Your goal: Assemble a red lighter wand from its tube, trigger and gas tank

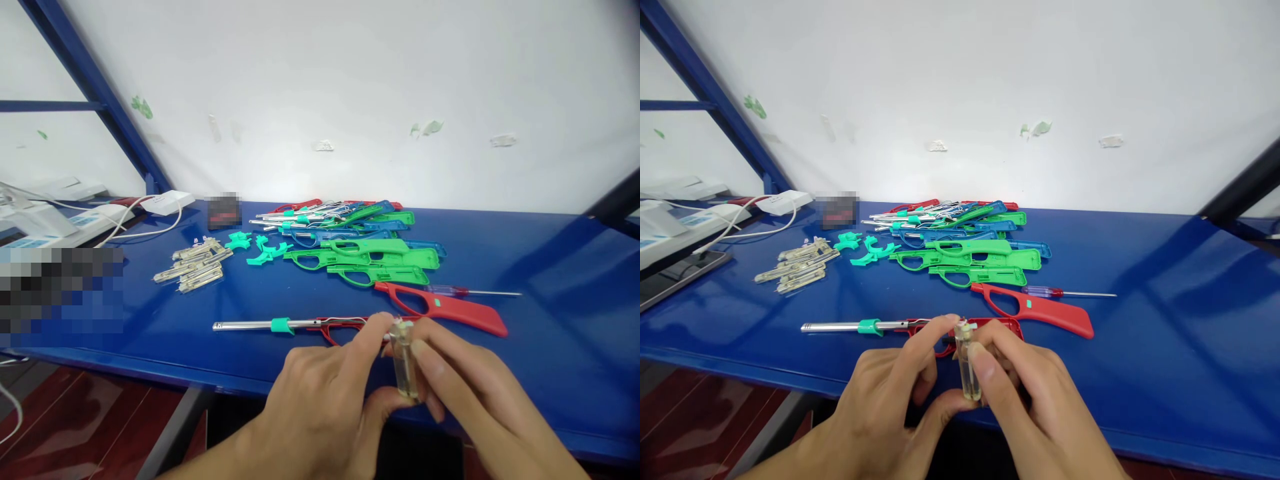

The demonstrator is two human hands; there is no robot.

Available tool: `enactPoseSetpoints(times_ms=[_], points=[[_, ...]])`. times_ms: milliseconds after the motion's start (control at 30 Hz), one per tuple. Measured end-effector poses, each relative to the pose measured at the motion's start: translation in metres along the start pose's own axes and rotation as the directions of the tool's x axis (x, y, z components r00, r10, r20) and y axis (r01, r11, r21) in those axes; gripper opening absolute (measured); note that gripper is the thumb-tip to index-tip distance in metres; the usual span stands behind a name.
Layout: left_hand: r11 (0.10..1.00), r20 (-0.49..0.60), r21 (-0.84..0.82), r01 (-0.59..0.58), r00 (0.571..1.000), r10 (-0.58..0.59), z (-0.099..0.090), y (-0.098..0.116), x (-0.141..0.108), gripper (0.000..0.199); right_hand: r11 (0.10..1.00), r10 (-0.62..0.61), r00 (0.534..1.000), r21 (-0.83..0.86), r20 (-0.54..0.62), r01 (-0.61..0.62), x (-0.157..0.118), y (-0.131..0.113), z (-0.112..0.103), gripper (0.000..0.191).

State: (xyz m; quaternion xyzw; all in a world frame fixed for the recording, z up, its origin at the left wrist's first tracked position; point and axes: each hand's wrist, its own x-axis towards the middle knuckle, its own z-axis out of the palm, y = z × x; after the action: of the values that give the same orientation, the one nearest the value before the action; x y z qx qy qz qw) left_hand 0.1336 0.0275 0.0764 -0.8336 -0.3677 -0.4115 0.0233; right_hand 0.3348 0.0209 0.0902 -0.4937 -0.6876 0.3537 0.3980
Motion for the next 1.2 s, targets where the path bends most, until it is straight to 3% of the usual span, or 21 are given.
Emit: enactPoseSetpoints(times_ms=[100,233,433,867,1033,1200], points=[[1.0,-0.027,-0.005,-0.028,0.999,0.028,0.0,-0.001,0.001,0.04,1.0,0.016,0.996,-0.002,0.084,-0.016,0.004,-0.006,0.0,0.048],[0.987,-0.065,0.072,-0.141,0.987,0.145,0.005,-0.005,-0.004,0.033,0.999,0.032,0.996,-0.03,0.08,-0.03,0.004,-0.002,-0.001,0.043],[0.966,-0.126,0.148,-0.211,0.965,0.23,0.011,-0.011,-0.008,0.032,0.998,-0.069,0.998,-0.014,0.014,0.069,0.008,-0.001,-0.002,0.032],[0.945,-0.162,0.263,-0.194,0.957,0.242,0.006,-0.003,0.001,0.017,0.985,-0.151,0.985,-0.077,0.082,0.157,0.008,0.008,-0.009,0.023],[0.981,-0.164,0.162,-0.107,0.977,0.134,0.006,0.001,0.001,0.032,0.971,-0.207,0.975,-0.104,0.081,0.215,0.008,0.006,-0.009,0.015],[0.991,-0.174,0.091,-0.093,0.979,0.108,0.005,0.004,0.002,0.04,0.965,-0.257,0.966,-0.072,-0.032,0.254,0.008,0.003,-0.006,0.01]])
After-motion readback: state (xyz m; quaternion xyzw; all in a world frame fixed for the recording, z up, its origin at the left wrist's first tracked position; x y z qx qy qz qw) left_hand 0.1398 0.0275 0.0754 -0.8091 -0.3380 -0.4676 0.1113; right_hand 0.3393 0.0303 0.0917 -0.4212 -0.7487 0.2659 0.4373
